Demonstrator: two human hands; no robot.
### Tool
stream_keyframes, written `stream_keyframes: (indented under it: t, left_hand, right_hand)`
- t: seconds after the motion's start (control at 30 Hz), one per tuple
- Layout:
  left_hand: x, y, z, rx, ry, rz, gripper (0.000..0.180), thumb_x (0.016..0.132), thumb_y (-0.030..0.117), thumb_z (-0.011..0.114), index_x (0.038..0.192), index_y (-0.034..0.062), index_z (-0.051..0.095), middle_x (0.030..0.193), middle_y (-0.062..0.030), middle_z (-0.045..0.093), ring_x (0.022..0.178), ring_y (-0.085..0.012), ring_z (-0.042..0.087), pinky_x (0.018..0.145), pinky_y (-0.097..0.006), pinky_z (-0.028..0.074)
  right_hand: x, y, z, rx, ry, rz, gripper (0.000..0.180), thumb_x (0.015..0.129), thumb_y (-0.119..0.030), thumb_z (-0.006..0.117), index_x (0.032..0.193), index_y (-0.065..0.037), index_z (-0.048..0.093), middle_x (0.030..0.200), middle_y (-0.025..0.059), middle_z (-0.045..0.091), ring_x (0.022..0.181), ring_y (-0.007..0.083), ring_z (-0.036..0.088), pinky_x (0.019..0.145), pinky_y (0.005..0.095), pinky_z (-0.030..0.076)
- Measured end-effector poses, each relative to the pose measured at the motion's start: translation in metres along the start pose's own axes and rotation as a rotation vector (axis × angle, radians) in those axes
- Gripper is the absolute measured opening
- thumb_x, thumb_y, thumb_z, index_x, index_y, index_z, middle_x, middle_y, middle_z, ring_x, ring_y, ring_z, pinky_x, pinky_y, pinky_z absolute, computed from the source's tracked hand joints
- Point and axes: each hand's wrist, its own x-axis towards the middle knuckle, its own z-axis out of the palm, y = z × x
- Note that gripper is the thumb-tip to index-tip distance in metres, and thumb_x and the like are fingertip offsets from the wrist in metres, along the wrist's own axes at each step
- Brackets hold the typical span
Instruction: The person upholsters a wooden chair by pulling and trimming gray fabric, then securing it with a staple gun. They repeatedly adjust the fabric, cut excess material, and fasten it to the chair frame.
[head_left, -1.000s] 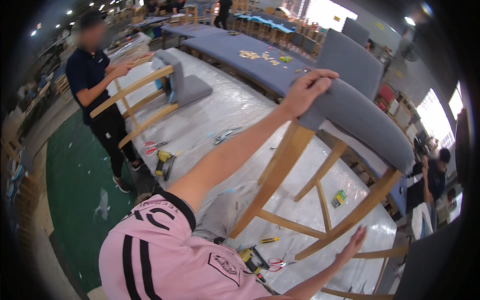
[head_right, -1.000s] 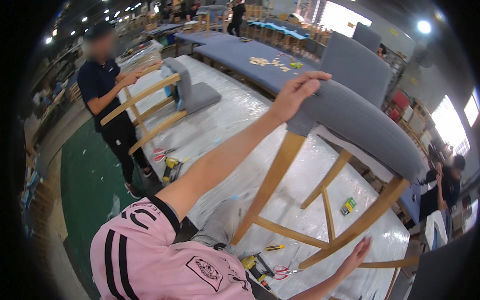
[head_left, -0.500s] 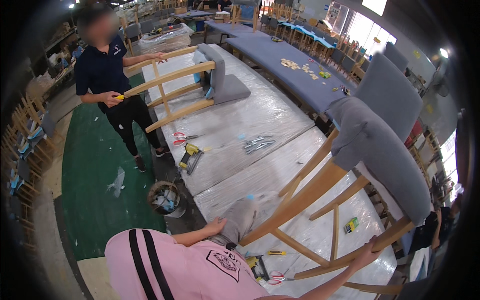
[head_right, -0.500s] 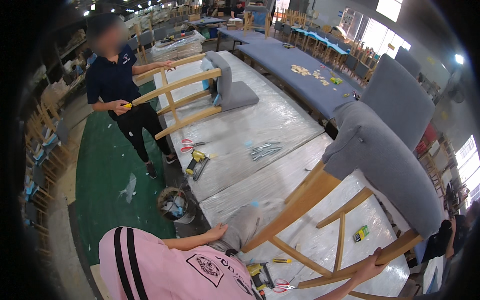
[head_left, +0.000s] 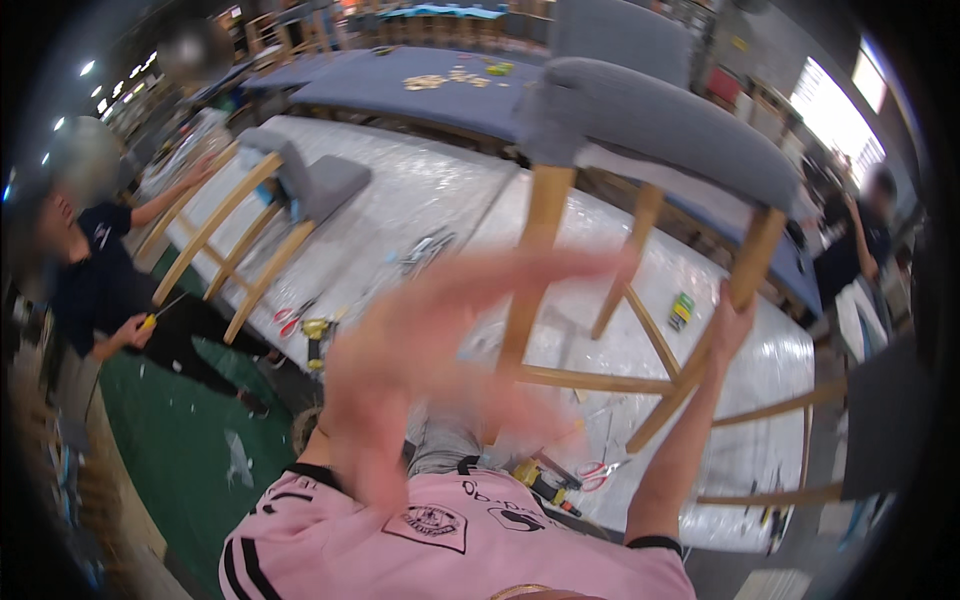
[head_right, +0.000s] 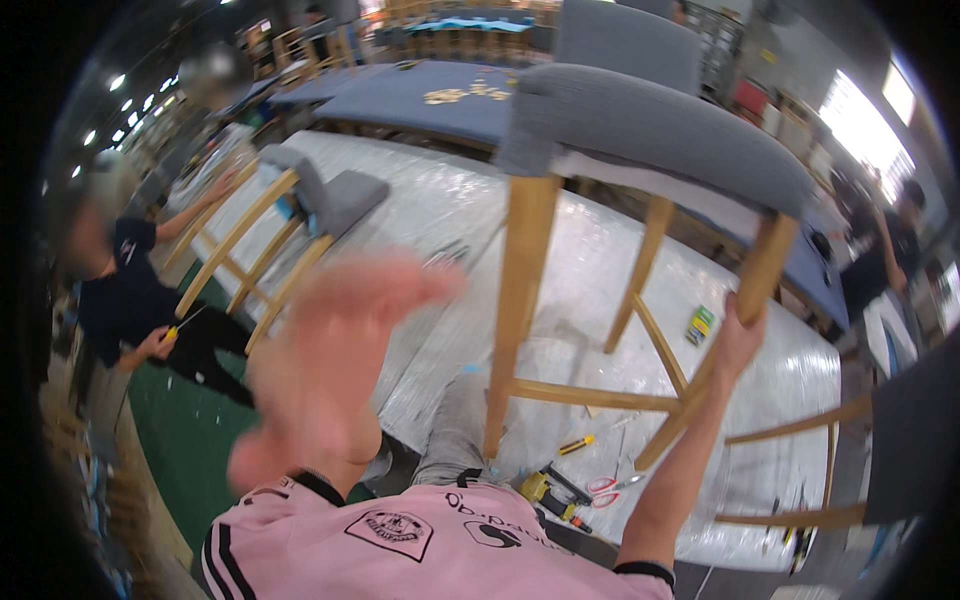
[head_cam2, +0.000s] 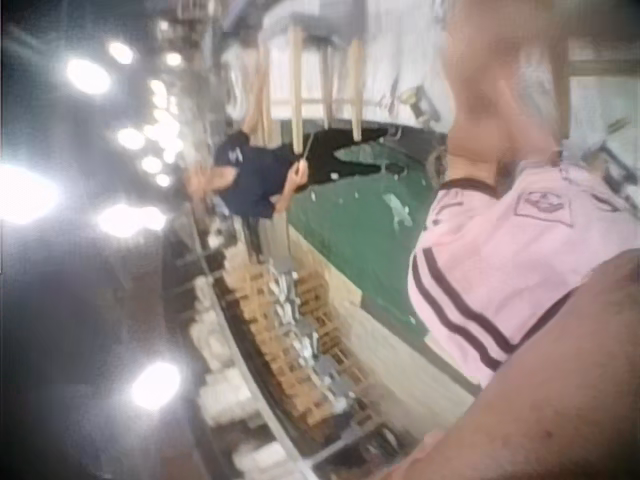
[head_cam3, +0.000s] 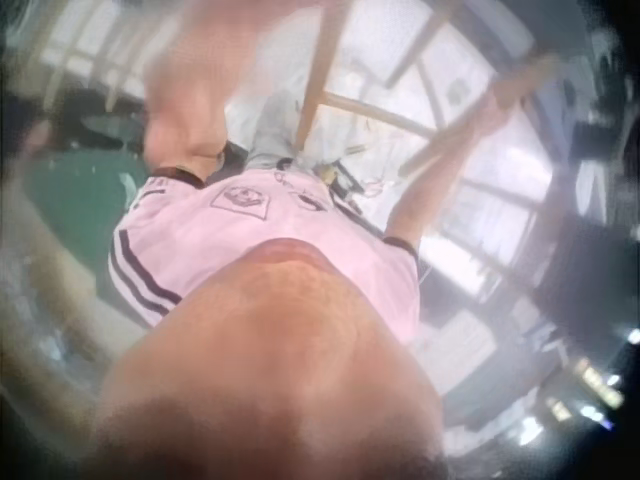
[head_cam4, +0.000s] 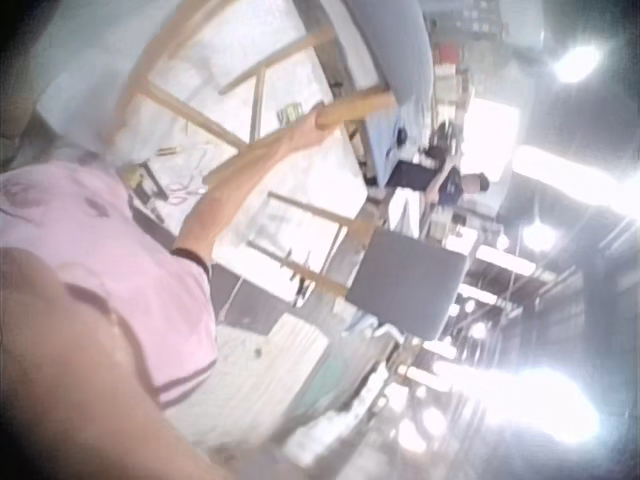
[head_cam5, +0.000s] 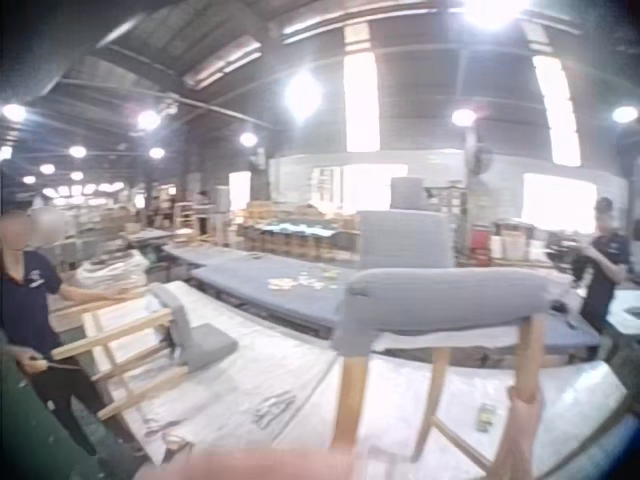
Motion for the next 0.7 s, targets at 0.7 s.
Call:
stream_keyframes:
  t: [0.7]
  left_hand:
    - [0.028, -0.044, 0.123, -0.682, 0.129, 0.177, 0.047, 0.105, 0.047, 0.054, 0.118, 0.0048, 0.069, 0.117, -0.0446, 0.059, 0.094, -0.0482, 0.07, 0.074, -0.053, 0.058]
  right_hand:
    - [0.004, -0.034, 0.01, -0.139, 0.002, 0.171, 0.045, 0.089, -0.036, 0.078, 0.12, -0.006, 0.067, 0.109, 0.0133, 0.074, 0.104, 0.0278, 0.069, 0.093, 0.0373, 0.05]
